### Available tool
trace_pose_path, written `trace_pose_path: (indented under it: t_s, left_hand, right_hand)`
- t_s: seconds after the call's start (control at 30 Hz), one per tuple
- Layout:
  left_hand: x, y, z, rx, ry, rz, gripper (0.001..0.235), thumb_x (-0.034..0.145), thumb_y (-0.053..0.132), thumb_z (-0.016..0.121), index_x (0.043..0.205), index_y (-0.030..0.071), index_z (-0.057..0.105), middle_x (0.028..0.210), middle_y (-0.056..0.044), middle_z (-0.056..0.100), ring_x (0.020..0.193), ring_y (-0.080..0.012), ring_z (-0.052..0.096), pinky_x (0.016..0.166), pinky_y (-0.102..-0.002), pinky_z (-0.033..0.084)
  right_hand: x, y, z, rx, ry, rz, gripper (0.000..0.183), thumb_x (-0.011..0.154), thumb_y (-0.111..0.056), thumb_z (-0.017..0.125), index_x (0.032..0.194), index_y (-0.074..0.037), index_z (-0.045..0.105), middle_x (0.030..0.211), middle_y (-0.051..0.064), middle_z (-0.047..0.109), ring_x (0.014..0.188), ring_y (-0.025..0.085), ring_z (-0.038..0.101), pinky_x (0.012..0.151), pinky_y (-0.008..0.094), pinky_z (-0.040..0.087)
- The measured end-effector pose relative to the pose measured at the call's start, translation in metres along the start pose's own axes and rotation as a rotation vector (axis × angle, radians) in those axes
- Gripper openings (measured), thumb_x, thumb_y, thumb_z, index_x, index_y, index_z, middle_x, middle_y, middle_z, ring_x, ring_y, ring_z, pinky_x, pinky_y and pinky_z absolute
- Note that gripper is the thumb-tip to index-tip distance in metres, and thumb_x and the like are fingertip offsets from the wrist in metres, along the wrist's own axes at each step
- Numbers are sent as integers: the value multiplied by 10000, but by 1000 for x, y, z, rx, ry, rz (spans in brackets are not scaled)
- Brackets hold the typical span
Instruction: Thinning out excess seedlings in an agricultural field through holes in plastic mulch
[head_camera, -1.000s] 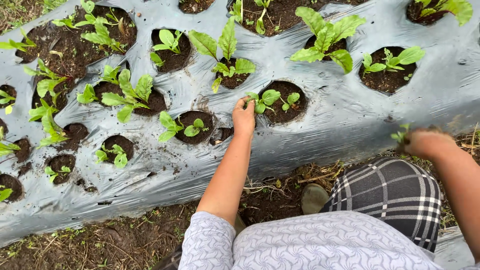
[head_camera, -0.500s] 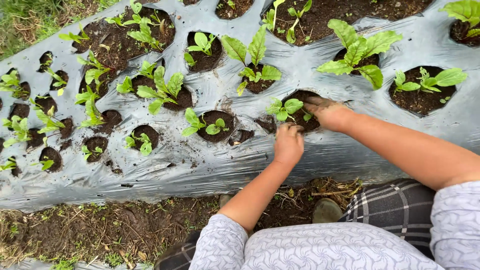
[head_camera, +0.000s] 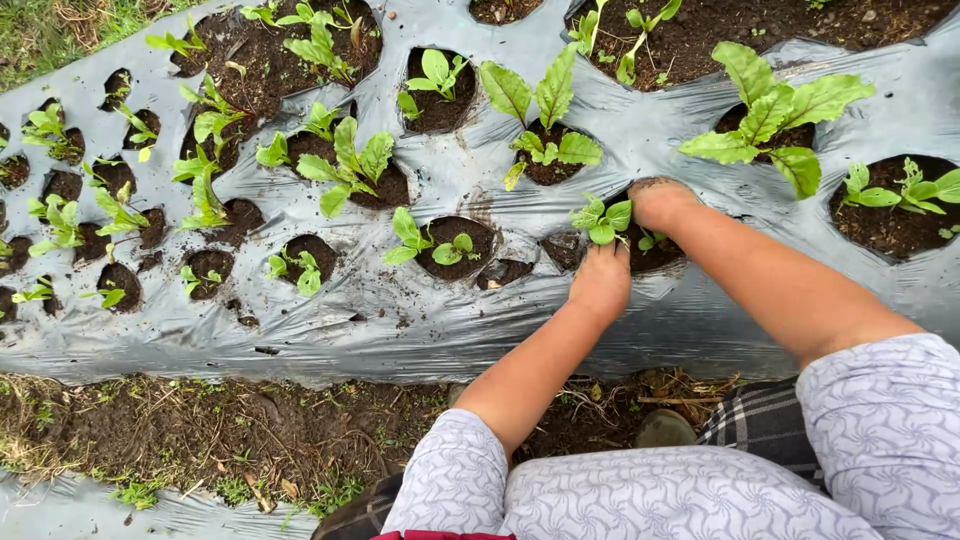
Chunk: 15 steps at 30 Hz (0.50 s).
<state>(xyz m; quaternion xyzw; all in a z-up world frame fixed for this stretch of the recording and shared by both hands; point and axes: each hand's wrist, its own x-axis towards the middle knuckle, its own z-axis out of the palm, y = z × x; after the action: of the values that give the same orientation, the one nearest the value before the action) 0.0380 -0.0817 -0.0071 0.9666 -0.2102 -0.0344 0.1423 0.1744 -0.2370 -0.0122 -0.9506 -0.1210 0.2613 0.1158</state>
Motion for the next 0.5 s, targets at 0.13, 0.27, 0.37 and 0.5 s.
trace_pose_path:
  t_s: [0.13, 0.27, 0.37, 0.5]
  left_hand:
    - [3, 0, -7, -9, 14, 11, 386, 908, 61, 509, 1266, 41, 648, 1098, -174, 606, 994, -397, 652, 754, -483, 633]
    - [3, 5, -22, -12, 58, 51, 307, 898, 85, 548, 1167, 60, 691, 1061, -167, 612, 963, -413, 645, 720, -486, 629]
    - [10, 9, -11, -12, 94, 19, 262, 888, 95, 566, 1109, 48, 698, 997, -169, 618, 912, -416, 652, 681, -488, 628]
    - [24, 11, 14, -25, 143, -124, 164, 885, 97, 556, 989, 27, 661, 858, -145, 601, 746, -404, 676, 573, -491, 624]
  right_hand:
    - [-41, -29, -49, -95, 27, -78, 364, 970, -218, 495, 1185, -131, 776, 1066, 139, 803, 1114, 334, 750, 948, 488, 591]
    - [-56, -36, -58, -104, 15, -28, 400, 984, -135, 448, 1194, -95, 785, 1056, 142, 813, 1120, 338, 747, 955, 501, 587]
    - [-61, -38, -53, -128, 38, 24, 399, 1001, -142, 429, 1170, -50, 779, 1044, 161, 810, 1095, 350, 753, 921, 508, 599]
    - [-59, -27, -27, -223, 62, 53, 401, 1005, -125, 422, 1254, -10, 715, 1084, 180, 794, 1106, 370, 745, 935, 522, 583]
